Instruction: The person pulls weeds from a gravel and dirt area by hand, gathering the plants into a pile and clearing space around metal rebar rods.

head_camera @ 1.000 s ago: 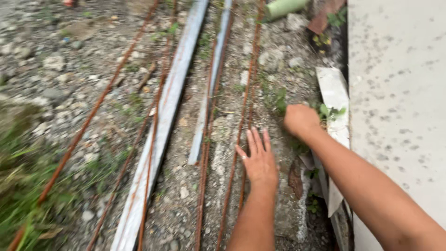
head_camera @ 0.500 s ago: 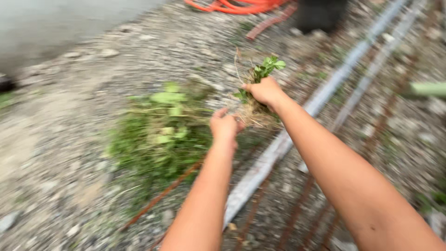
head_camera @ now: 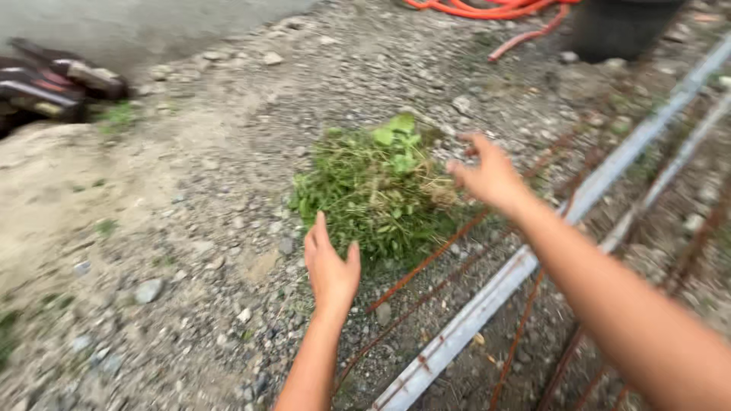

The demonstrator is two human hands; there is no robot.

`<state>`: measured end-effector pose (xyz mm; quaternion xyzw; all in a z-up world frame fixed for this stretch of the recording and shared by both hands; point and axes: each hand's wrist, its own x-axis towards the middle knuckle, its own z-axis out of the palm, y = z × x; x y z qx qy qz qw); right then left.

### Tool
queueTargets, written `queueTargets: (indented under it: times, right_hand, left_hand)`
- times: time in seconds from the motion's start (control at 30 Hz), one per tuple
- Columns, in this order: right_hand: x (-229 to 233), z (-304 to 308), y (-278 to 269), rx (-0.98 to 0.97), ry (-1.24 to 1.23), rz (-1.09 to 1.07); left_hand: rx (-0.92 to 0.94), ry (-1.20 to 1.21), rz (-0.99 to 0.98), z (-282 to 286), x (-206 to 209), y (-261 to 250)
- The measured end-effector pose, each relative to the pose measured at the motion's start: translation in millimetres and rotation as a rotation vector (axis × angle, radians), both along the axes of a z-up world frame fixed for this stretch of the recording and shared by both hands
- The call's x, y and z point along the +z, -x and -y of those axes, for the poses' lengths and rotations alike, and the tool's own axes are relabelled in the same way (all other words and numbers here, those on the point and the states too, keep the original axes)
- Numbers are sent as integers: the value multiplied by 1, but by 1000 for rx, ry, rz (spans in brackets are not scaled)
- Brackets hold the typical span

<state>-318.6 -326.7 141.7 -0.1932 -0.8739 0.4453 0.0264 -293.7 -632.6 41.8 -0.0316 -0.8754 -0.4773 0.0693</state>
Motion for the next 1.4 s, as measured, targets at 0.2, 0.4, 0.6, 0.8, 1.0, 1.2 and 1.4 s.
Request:
queueTargets:
  times: [0.2,0.4,0.6,0.8,1.0,1.2,1.4]
  right_hand:
    - [-36,8,-59,237,-615,-218]
    - [-49,24,-73,81,-463,113]
    - [-18,48,-85,-28,-122,128]
    - [68,21,-165,-44,25,-147]
    - [191,-94,-279,-251,-141,786]
    - [370,-194,-334,-351,-236,491]
    - [518,-257,-394,-482,-307,490]
  left_hand:
    - [-85,-44,-50,-21,22,-13]
    - [-217,225,104,-48,23,-48]
    - [-184,323,134,-55,58,-82]
    - [-234,296,233,-113,136,-103]
    - [-415,345,250,-216,288,-101]
    - [-544,345,311,-338,476,-99]
    - [-756,359,26,-423,625,-105]
